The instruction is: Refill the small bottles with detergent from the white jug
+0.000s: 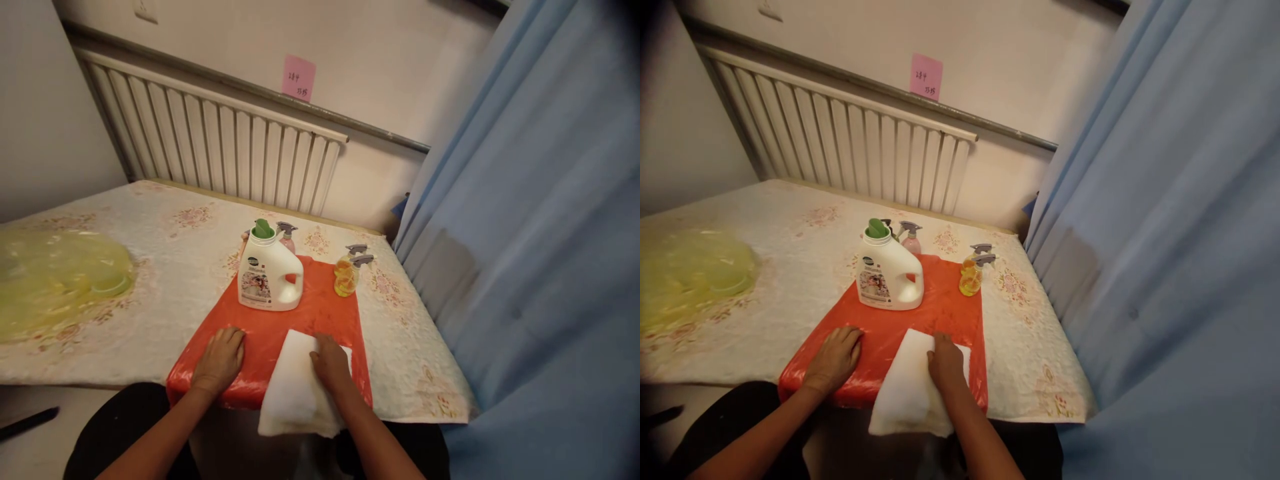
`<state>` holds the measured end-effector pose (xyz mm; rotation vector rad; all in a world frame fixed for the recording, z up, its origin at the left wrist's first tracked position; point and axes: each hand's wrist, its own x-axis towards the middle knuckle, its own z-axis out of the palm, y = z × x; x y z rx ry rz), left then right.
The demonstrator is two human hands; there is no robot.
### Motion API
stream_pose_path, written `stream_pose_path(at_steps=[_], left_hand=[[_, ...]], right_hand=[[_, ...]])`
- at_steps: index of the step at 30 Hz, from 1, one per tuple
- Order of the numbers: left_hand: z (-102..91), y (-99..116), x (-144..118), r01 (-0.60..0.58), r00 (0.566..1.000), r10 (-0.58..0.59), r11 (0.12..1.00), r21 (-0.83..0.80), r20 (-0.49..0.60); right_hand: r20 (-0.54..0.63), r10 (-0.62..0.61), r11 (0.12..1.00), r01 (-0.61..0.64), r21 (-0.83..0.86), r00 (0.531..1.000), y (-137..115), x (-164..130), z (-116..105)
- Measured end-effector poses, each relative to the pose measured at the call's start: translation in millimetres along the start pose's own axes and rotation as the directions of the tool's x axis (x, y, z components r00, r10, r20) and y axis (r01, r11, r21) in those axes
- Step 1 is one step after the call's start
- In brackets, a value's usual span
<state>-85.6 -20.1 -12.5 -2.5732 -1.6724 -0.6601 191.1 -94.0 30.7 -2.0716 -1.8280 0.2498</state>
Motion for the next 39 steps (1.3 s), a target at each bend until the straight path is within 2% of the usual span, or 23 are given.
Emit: stream_pose_path(at_steps=[8, 12, 16, 20, 22, 25, 28, 31, 35, 39], left_hand=[[0.1, 0, 0, -0.002, 1.000, 0.002, 1.000, 0.004, 0.006], [-1.3, 0, 0, -0.005, 1.000, 0.005, 1.000, 0.004, 0.002], [-2.0, 1, 1, -0.005, 1.000, 0.005, 1.000, -0.004, 0.000], [-1.5, 1, 1, -0.005, 1.000, 0.005, 1.000, -0.015, 0.001], [-1.0, 1, 1, -0.002, 1.000, 0.002, 1.000, -0.016, 0.001], [0.5, 0, 1, 0.003, 1.000, -0.003, 1.000, -0.016, 0.002], [2.6, -1, 1, 0.002, 1.000, -0.002, 1.000, -0.022, 0.004], [3.9, -3, 1, 0.000, 1.000, 0.001, 1.000, -0.027, 0.009], [4.1, -3, 2, -0.013, 1.000, 0.013, 0.999, -0.029, 0.016], [4.1, -4, 3, -0.017, 1.000, 0.017, 1.000, -0.023, 0.021]], right_hand=[[0.028, 0.028, 0.998, -0.027, -0.055, 0.999, -2, 14, -1], [0.008, 0.024, 0.999, -0.023, -0.045, 1.000, -6, 9, -8], [-0.078, -0.012, 0.999, 0.014, 0.032, 0.997, -10, -19, -22], [-0.262, -0.060, 0.924, 0.153, 0.351, 0.963, -5, -65, -30], [-0.345, -0.047, 0.879, 0.202, 0.431, 0.938, 1, -90, -28], [-0.439, -0.034, 0.862, 0.249, 0.442, 0.898, 11, -123, -23], [-0.457, -0.011, 0.852, 0.247, 0.461, 0.889, 18, -149, -18], [-0.461, 0.065, 0.844, 0.197, 0.498, 0.885, 19, -168, -15], [-0.453, 0.112, 0.860, 0.141, 0.490, 0.884, 18, -182, -20], [-0.507, 0.092, 0.912, 0.131, 0.388, 0.857, 20, -175, -36]])
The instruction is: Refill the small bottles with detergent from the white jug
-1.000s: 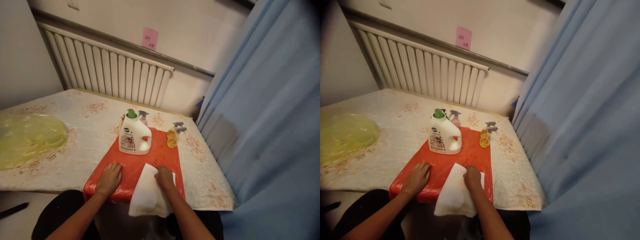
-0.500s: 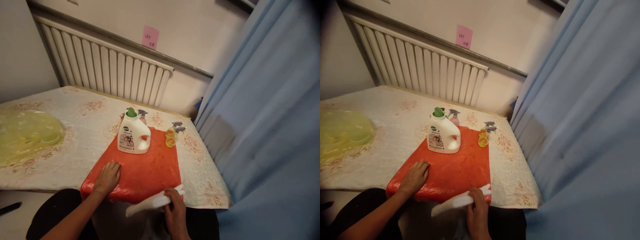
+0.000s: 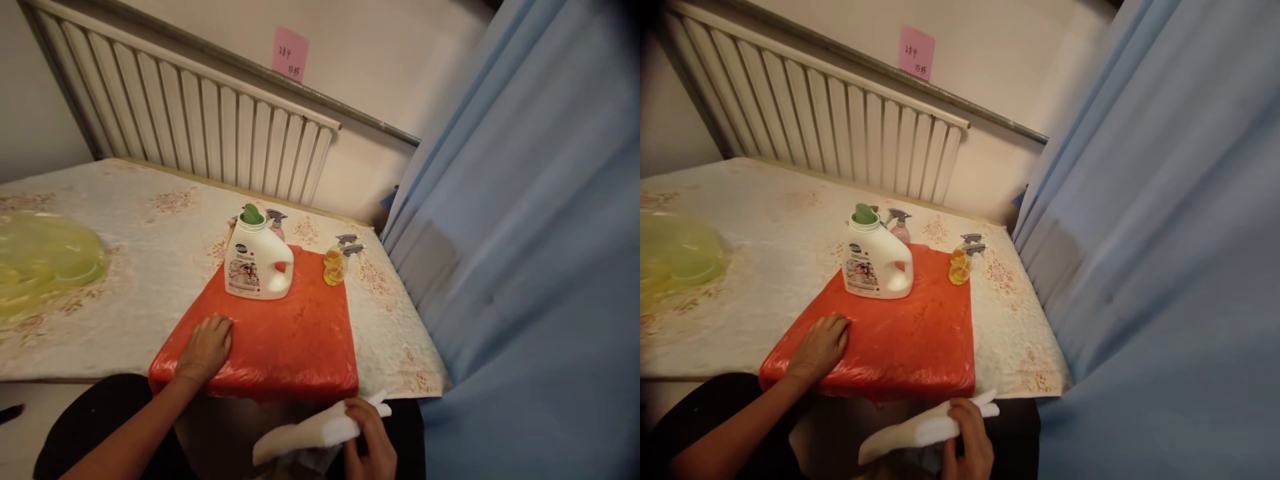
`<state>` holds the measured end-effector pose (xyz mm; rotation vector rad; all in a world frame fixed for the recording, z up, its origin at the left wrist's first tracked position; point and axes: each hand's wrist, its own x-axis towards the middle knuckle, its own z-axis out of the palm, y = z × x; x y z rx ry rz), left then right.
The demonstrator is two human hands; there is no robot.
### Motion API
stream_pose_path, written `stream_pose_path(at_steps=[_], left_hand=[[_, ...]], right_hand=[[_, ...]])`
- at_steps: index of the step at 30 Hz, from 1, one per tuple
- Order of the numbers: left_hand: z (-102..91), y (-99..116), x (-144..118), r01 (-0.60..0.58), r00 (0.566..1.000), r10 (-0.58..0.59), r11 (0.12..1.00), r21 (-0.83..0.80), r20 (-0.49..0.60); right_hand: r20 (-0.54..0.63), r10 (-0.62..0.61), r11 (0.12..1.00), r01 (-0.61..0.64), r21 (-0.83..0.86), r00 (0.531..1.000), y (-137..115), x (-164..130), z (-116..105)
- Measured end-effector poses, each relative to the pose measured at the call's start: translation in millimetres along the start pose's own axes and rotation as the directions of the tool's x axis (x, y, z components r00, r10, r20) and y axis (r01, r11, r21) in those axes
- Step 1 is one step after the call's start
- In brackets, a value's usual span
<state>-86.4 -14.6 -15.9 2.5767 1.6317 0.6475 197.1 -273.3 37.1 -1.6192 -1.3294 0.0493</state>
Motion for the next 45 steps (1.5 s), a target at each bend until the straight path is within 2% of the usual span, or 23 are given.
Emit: stream_pose_path(at_steps=[4, 10, 14, 18, 26, 34, 37, 41, 45], left_hand=[[-0.2, 1, 0, -0.001, 1.000, 0.001, 1.000, 0.016, 0.003], [-0.9, 2, 0, -0.012, 1.000, 0.012, 1.000, 0.026, -0.004], [1.7, -1, -1, -0.011, 1.000, 0.012, 0.999, 0.036, -0.008], [2.6, -1, -1, -0.011, 1.000, 0.011, 0.999, 0.053, -0.005], [0.8, 0, -1, -0.023, 1.000, 0.023, 0.997, 0.077, 0.008], [0.1, 1, -2, -0.024, 1.000, 0.025, 0.995, 0.092, -0.004], [-1.2, 1, -2, -0.032, 0.999, 0.033, 0.995, 0.095, -0.010], [-0.4, 0, -1, -0.038, 0.999, 0.040, 0.995, 0.094, -0.016], [2.0, -1, -1, -0.035, 0.999, 0.038, 0.995, 0.092, -0.023]], right_hand=[[0.030, -0.106, 0.988, 0.109, -0.106, 0.994, 6, 37, 10], [0.174, -0.075, 0.962, 0.117, -0.246, 0.982, 37, 88, 67], [0.283, -0.050, 0.913, 0.159, -0.375, 0.958, 53, 98, 96], [0.329, -0.046, 0.871, 0.199, -0.449, 0.943, 59, 98, 105], [0.300, -0.079, 0.867, 0.214, -0.450, 0.951, 64, 97, 108], [0.193, -0.151, 0.915, 0.212, -0.344, 0.969, 65, 93, 104], [0.130, -0.183, 0.936, 0.214, -0.281, 0.974, 57, 85, 93], [0.064, -0.302, 0.940, 0.309, -0.144, 0.951, 43, 65, 69], [0.049, -0.312, 0.944, 0.315, -0.101, 0.949, 29, 45, 41]])
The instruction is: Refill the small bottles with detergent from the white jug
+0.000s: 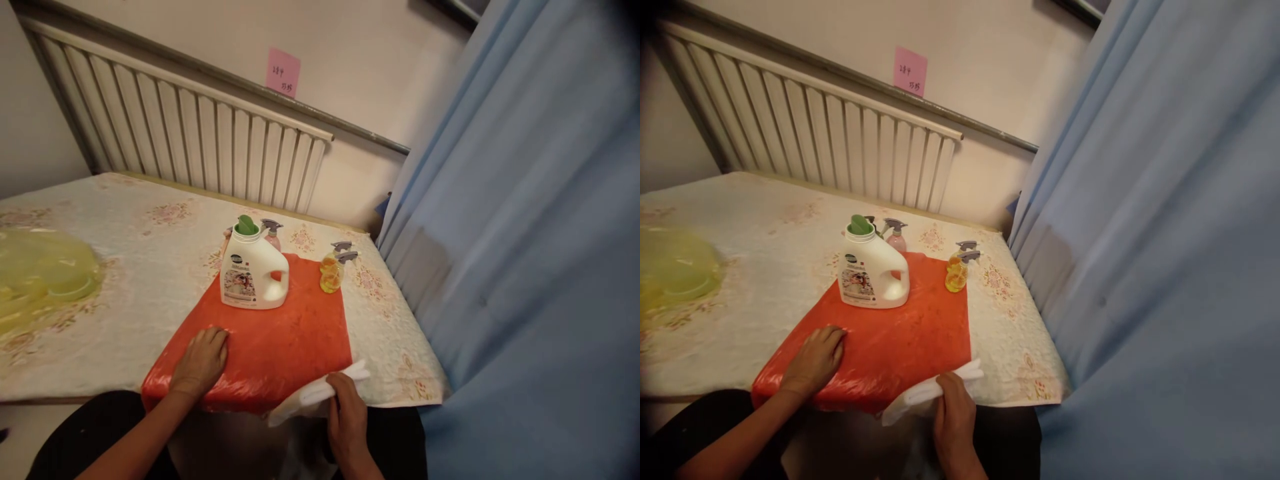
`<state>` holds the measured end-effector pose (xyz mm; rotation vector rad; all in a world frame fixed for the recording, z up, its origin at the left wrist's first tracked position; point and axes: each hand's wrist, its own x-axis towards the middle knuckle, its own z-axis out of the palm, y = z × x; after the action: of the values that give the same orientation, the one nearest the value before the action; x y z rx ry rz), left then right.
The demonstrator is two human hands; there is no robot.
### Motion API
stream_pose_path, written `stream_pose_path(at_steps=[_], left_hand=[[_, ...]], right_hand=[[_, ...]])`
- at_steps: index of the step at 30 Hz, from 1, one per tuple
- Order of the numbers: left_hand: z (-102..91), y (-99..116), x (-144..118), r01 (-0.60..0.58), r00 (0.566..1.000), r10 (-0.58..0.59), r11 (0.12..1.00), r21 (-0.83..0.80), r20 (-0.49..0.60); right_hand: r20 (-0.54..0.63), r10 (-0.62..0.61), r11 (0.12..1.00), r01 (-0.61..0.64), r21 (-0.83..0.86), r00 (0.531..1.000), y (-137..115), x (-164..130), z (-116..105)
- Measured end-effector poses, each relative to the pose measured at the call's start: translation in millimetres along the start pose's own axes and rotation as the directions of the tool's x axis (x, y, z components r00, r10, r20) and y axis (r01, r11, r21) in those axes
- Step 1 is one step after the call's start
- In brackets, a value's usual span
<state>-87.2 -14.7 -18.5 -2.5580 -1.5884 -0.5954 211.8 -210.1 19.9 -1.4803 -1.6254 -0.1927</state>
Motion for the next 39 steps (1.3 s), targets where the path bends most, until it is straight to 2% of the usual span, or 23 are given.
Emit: stream_pose_path(at_steps=[4, 9, 12, 14, 17, 19, 22, 28, 32, 35, 39], left_hand=[[1.4, -1, 0, 0.000, 1.000, 0.000, 1.000, -0.006, -0.002], [1.4, 0, 0, -0.007, 1.000, 0.007, 1.000, -0.011, -0.003], [0.7, 0, 0, -0.007, 1.000, 0.007, 1.000, -0.013, -0.004], [0.0, 0, 0, -0.006, 1.000, 0.006, 1.000, -0.014, -0.006], [-0.6, 0, 0, -0.005, 1.000, 0.005, 1.000, -0.017, -0.008], [-0.1, 0, 0, -0.002, 1.000, 0.002, 1.000, -0.019, -0.009], [2.1, -2, 0, 0.001, 1.000, -0.001, 1.000, -0.023, -0.005], [3.5, -3, 0, 0.012, 1.000, -0.011, 1.000, -0.026, 0.004], [0.8, -1, 0, 0.013, 1.000, -0.013, 1.000, -0.028, 0.006], [-0.4, 0, 0, 0.021, 1.000, -0.021, 0.999, -0.024, 0.006], [-1.2, 1, -1, 0.025, 1.000, -0.025, 1.000, -0.014, 0.009]], right_hand=[[0.002, 0.002, 0.999, -0.002, 0.032, 1.000, -14, 0, -27], [0.097, 0.069, 0.995, -0.075, 0.060, 0.993, -35, 35, -47], [0.155, 0.108, 0.994, -0.107, -0.013, 0.982, -35, 69, -36], [0.198, 0.138, 0.988, -0.121, -0.097, 0.970, -26, 88, -19], [0.343, 0.177, 0.975, -0.118, -0.185, 0.923, -5, 102, 14], [0.390, 0.159, 0.978, -0.090, -0.189, 0.907, 8, 97, 33], [0.376, 0.106, 0.982, -0.039, -0.183, 0.921, 18, 77, 51], [0.396, -0.056, 0.991, 0.098, -0.086, 0.916, 2, 37, 54], [0.489, -0.173, 0.981, 0.192, 0.010, 0.855, -14, 16, 57], [0.541, -0.191, 0.975, 0.223, 0.006, 0.819, -18, 1, 65], [0.534, -0.181, 0.969, 0.241, -0.044, 0.826, -11, -12, 78]])
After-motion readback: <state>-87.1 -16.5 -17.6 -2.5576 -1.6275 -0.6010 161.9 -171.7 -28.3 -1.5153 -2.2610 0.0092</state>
